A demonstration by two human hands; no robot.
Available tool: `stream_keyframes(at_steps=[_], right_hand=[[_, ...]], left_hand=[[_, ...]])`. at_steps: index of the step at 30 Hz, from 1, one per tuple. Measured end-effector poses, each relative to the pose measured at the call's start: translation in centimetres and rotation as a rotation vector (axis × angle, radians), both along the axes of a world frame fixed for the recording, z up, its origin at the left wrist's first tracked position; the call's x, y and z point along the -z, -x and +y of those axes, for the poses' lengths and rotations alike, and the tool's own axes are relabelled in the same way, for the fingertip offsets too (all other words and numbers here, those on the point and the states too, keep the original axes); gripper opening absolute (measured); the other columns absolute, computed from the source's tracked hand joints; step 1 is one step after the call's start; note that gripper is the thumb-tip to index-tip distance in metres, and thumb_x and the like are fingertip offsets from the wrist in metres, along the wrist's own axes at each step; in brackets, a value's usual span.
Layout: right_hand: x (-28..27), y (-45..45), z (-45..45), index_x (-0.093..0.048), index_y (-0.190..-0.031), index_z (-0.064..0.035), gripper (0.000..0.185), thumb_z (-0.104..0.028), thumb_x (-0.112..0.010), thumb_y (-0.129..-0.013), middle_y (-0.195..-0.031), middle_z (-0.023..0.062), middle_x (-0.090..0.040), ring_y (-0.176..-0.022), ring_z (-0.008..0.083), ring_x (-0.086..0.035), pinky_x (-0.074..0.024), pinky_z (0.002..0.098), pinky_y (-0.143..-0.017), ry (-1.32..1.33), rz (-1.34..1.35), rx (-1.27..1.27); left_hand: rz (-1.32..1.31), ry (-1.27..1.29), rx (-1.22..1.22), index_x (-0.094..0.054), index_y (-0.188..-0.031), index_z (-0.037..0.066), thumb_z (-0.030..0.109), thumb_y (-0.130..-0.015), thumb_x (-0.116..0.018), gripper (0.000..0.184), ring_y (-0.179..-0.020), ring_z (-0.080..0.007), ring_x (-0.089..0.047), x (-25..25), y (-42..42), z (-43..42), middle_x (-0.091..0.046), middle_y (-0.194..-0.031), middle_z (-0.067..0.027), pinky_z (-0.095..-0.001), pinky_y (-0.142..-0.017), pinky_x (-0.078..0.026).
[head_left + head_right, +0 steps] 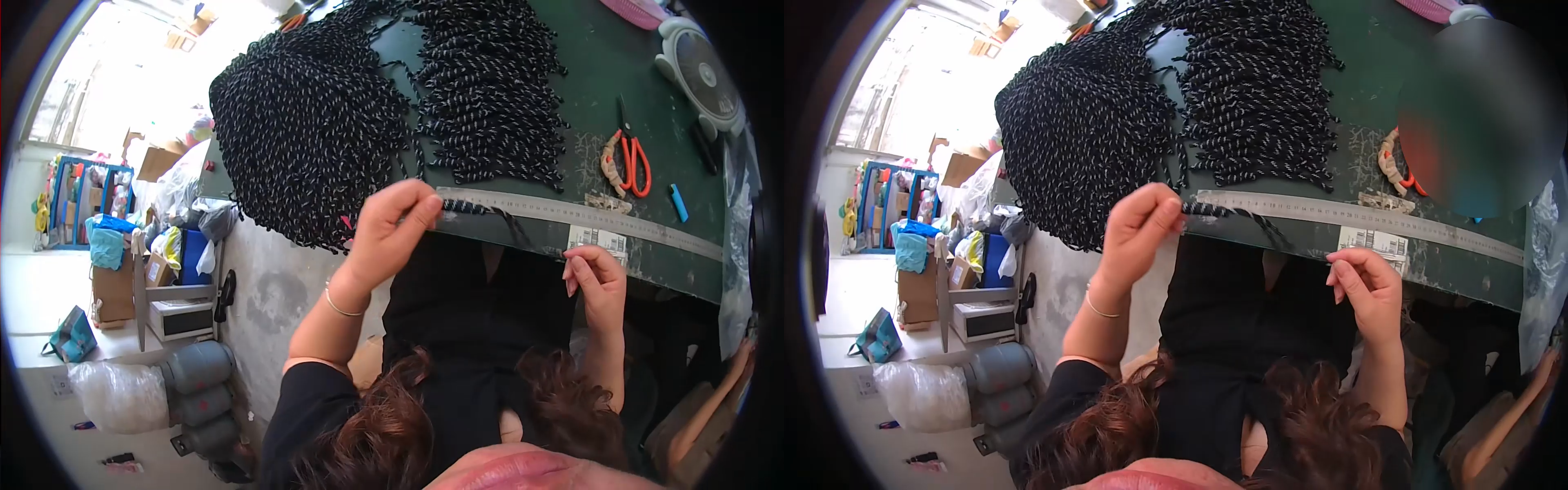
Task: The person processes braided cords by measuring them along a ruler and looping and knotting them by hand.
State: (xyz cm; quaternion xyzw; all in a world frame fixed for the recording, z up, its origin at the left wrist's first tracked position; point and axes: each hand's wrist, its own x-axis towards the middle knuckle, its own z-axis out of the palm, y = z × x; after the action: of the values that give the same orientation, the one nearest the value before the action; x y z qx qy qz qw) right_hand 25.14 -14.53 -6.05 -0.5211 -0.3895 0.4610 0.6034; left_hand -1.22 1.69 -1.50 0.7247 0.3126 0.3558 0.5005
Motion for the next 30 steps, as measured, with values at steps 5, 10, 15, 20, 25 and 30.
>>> stream_keyframes(at_steps=[5, 10, 15, 20, 25, 30], right_hand=[[0.0, -0.4, 0.0, -0.063, -0.099, 0.0019, 0.013, -0.008, -0.056, -0.095, -0.073, 0.0026, -0.058, -0.06, 0.0061, -0.05, -0.0391, 0.019, -0.054, 0.015, 0.026, 0.01], [-0.4, -0.2, -0.3, -0.063, -0.097, 0.0016, 0.011, -0.007, -0.057, -0.095, -0.073, 0.0017, -0.058, -0.06, 0.0053, -0.049, -0.0387, 0.0183, -0.054, 0.023, 0.011, 0.024], [-1.3, -1.0, -0.9, -0.063, -0.098, 0.0018, 0.014, -0.01, -0.056, -0.095, -0.077, 0.0039, -0.059, -0.066, 0.008, -0.051, -0.0405, 0.0196, -0.058, 0.054, -0.07, 0.004], [-9.5, -0.9, 1.3, -0.062, -0.105, 0.0035, 0.041, -0.035, -0.051, -0.097, -0.089, 0.0105, -0.063, -0.082, 0.0181, -0.056, -0.0447, 0.0279, -0.071, -0.39, -0.257, -0.076], [-18.7, 3.9, 4.1, -0.056, -0.122, -0.0031, 0.059, -0.054, -0.044, -0.095, -0.093, 0.0125, -0.068, -0.085, 0.0232, -0.055, -0.0432, 0.0341, -0.079, -0.808, -0.098, -0.257], [-19.6, 4.5, -2.6, -0.054, -0.109, -0.0059, 0.042, -0.044, -0.045, -0.094, -0.09, 0.0106, -0.066, -0.084, 0.0224, -0.056, -0.0406, 0.0369, -0.085, -0.563, -0.023, 0.191]], left_hand=[[-0.074, -0.132, 0.001, -0.059, -0.081, 0.0, 0.01, -0.095, -0.055, 0.018, -0.063, -0.0069, -0.051, -5.2, -3.0, 3.3, -0.057, -0.071, -0.0007, -0.0213, -0.056, -0.04], [-0.418, -0.025, -0.039, -0.063, -0.088, 0.0, 0.014, -0.095, -0.056, 0.017, -0.065, -0.006, -0.053, -8.2, -6.7, 10.9, -0.06, -0.074, -0.0012, -0.0209, -0.057, -0.042], [-0.061, -0.459, -0.373, -0.064, -0.091, 0.0, 0.015, -0.095, -0.058, 0.017, -0.067, -0.0063, -0.051, -5.9, -9.0, 17.4, -0.059, -0.078, -0.0006, -0.0216, -0.059, -0.042], [-0.712, -0.265, -0.153, -0.063, -0.095, 0.001, 0.014, -0.094, -0.059, 0.014, -0.072, -0.0074, -0.049, -10.1, -12.1, 9.8, -0.055, -0.081, 0.0018, -0.0202, -0.065, -0.041], [-1.038, -0.346, 0.215, -0.061, -0.093, 0.004, 0.019, -0.096, -0.052, 0.018, -0.086, -0.0153, -0.05, -14.9, -11.7, -1.5, -0.057, -0.089, -0.0021, -0.028, -0.077, -0.038], [-1.154, -0.387, 0.493, -0.061, -0.099, 0.004, 0.023, -0.097, -0.043, 0.026, -0.109, -0.022, -0.048, -14.9, -7.6, -4.9, -0.06, -0.11, -0.0072, -0.0422, -0.102, -0.031]])
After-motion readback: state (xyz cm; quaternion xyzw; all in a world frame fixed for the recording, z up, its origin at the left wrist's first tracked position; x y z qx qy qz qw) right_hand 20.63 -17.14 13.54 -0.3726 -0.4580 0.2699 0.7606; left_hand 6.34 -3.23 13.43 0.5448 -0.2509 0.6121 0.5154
